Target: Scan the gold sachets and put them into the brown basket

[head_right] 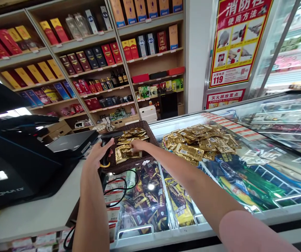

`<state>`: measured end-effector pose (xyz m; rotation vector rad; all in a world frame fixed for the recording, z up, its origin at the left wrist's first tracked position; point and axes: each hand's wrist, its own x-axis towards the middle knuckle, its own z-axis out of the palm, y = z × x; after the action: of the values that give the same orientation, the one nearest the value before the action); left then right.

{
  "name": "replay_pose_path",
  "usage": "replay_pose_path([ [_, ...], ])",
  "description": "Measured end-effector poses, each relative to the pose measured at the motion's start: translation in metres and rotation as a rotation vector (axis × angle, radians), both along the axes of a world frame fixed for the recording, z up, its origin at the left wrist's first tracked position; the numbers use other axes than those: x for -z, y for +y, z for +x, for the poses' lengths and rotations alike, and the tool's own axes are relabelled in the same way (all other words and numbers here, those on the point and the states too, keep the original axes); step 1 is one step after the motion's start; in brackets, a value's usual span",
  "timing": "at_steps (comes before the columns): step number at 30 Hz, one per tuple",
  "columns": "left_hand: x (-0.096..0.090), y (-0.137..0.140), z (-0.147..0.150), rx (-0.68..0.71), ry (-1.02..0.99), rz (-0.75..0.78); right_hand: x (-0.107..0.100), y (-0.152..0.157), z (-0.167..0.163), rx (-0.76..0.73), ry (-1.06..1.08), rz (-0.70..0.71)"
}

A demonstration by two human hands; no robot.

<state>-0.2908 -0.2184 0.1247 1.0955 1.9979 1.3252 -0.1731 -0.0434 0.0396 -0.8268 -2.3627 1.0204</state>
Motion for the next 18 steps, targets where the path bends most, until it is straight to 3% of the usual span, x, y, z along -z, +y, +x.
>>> replay_pose_path([
  [3,-0.001,0.001,0.003,0.011,-0.002,0.001,-0.005,-0.002,0.022,0.071,0.026,-0.193],
  [8,-0.003,0.004,0.007,0.050,-0.015,0.005,-0.011,0.004,0.070,0.257,0.461,-0.607],
  [12,-0.005,0.007,0.016,0.108,-0.003,-0.004,-0.011,0.015,0.115,0.418,0.770,-0.678],
  [15,-0.007,0.011,0.028,0.158,-0.021,-0.018,-0.005,0.018,0.149,0.579,0.841,-0.708],
  [18,-0.009,0.014,0.043,0.212,-0.058,-0.041,0.006,0.020,0.177,0.646,0.852,-0.730],
])
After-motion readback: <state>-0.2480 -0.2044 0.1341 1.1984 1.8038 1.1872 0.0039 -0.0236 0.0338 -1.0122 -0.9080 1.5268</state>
